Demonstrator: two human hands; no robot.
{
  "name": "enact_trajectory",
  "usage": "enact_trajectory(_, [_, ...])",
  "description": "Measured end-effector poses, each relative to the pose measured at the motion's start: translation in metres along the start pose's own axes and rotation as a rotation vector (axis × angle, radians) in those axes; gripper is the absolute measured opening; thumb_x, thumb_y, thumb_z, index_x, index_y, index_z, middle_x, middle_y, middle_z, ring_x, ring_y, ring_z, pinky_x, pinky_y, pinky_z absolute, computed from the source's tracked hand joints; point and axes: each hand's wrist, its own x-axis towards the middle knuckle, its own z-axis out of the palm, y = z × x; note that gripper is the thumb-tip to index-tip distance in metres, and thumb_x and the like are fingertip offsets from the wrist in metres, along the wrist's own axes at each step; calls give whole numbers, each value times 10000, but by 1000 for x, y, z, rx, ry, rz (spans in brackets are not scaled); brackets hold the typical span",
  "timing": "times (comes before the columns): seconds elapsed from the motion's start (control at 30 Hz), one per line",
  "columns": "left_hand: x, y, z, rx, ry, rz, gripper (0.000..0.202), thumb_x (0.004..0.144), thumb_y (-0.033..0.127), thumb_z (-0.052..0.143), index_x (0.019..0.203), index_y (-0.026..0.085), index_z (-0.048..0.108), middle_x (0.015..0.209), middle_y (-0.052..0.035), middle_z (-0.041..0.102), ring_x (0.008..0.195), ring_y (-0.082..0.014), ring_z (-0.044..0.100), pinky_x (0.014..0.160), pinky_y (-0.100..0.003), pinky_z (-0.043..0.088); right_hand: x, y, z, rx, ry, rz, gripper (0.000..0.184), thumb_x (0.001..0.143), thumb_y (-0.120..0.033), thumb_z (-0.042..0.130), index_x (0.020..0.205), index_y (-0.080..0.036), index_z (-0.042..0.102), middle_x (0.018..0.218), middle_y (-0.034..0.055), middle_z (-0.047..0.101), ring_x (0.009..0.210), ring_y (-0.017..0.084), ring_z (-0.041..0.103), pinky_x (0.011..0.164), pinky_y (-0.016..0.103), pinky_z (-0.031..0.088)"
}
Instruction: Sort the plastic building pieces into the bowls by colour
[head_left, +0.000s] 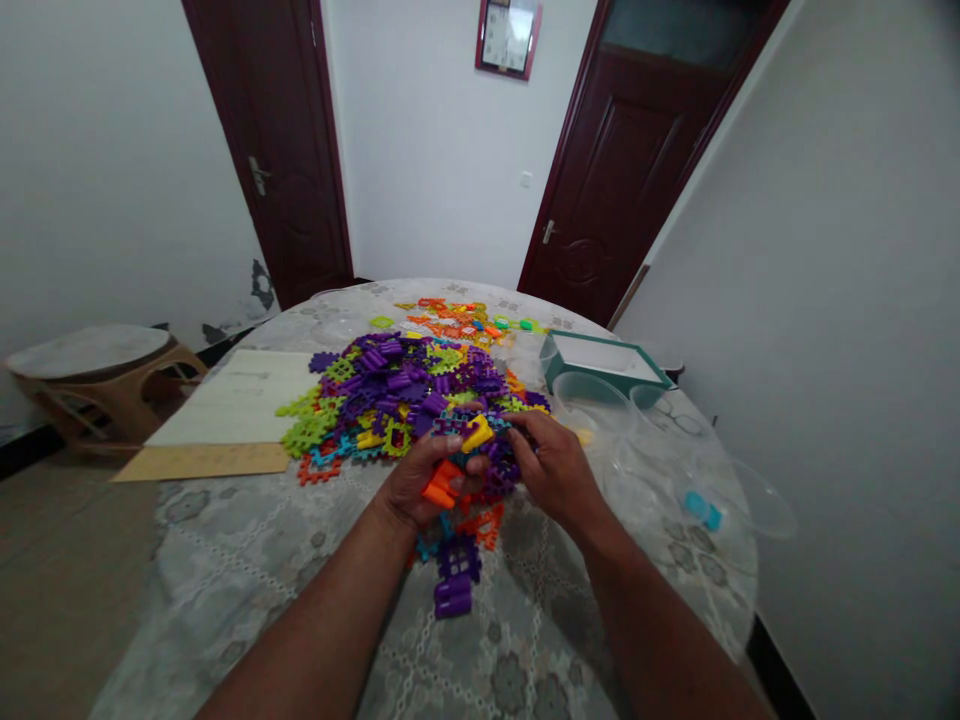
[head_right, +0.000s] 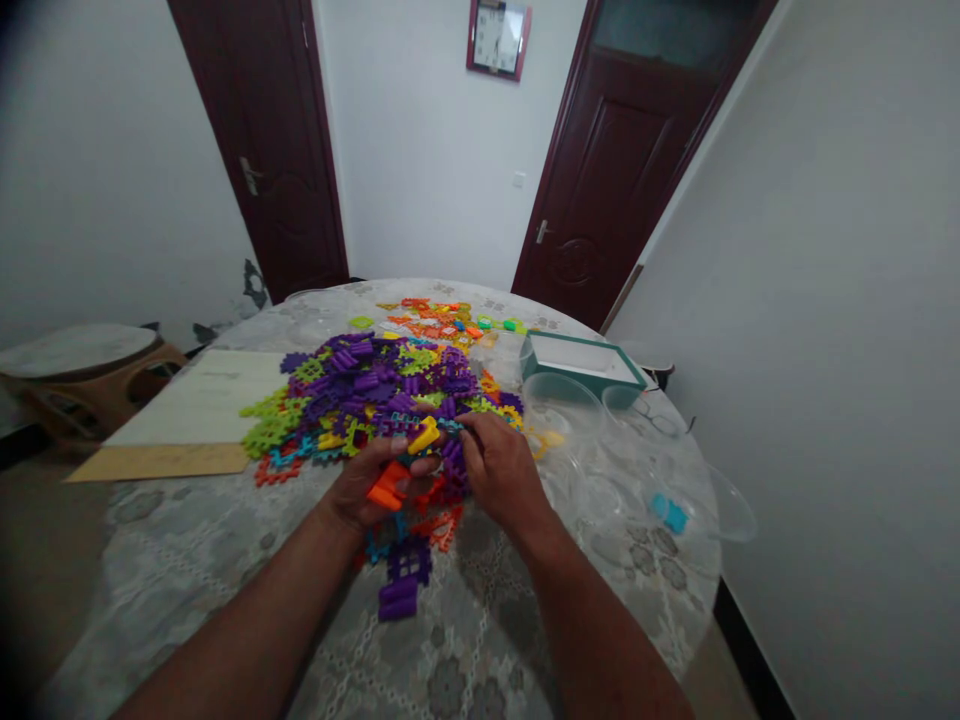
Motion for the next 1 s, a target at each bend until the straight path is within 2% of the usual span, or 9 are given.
enact_trajectory(0.2, [5, -2, -10, -42, 65, -48, 412, 775, 286, 843, 1092, 132, 630, 770, -19, 609, 526, -66, 491, 483, -159, 392, -1, 12, -14, 11, 104, 139, 276, 1026, -277, 521, 1170, -207, 746, 1112, 103, 778, 1020, 254, 727, 928, 397, 564])
enact_trajectory(0.3, [7, -2, -13, -55, 91, -46, 363, 791, 286, 828, 1051, 135, 624, 785, -14, 614, 521, -56, 481, 512, -175, 423, -3, 23, -23, 152, 140, 311, 339, 1016, -354, 550, 1271, -212, 722, 999, 68, 774, 861, 224, 732, 788, 354, 594])
enact_trajectory(0.4, [9, -1, -13, -32, 120, -21, 339, 804, 282, 814, 1045, 142, 620, 803, -24, 633, 518, -62, 489, 509, -184, 424, -3, 36, -33, 294, 154, 434, 386, 982, -421, 595, 1276, -200, 709, 866, 29, 733, 682, 190, 694, 606, 303, 576])
enact_trajectory(0.57, [8, 1, -11, 14, 177, -19, 286, 811, 246, 797, 994, 148, 600, 804, -40, 635, 514, -72, 497, 521, -214, 471, -1, 57, -54, 332, 177, 493, 359, 940, -436, 624, 1177, -189, 733, 795, 9, 705, 630, 174, 691, 543, 277, 567])
enact_trajectory(0.7, [8, 2, -8, 56, 217, -8, 271, 815, 213, 768, 1021, 170, 597, 808, -23, 624, 510, -79, 494, 498, -223, 491, 0, 76, -72, 352, 301, 512, 362, 892, -425, 664, 1155, -184, 724, 813, 13, 717, 635, 166, 687, 546, 275, 562])
enact_trajectory(0.8, [9, 2, -5, 107, 217, -17, 287, 793, 211, 786, 1006, 173, 598, 799, -22, 621, 504, -76, 490, 473, -205, 474, 0, 88, -78, 389, 448, 470, 328, 851, -393, 703, 1106, -187, 705, 900, 39, 753, 718, 184, 713, 613, 304, 592])
enact_trajectory(0.87, [9, 2, -5, 132, 212, -2, 302, 779, 216, 808, 997, 169, 605, 787, -25, 623, 502, -76, 498, 464, -193, 461, 0, 91, -76, 374, 514, 383, 236, 842, -349, 704, 1020, -193, 699, 1024, 75, 778, 879, 213, 744, 763, 360, 630])
enact_trajectory(0.93, [9, 1, -5, 136, 213, 13, 301, 773, 219, 824, 976, 163, 608, 783, -34, 628, 503, -79, 507, 465, -195, 462, 0, 92, -72, 327, 544, 283, 145, 852, -303, 682, 954, -200, 693, 1124, 96, 780, 1033, 232, 741, 930, 412, 614])
enact_trajectory(1.0, [8, 1, -6, 119, 216, 13, 294, 771, 218, 828, 957, 157, 609, 789, -44, 632, 503, -80, 505, 481, -212, 481, -1, 92, -68, 273, 553, 215, 102, 872, -274, 652, 938, -206, 691, 1159, 99, 775, 1089, 233, 733, 1003, 428, 588])
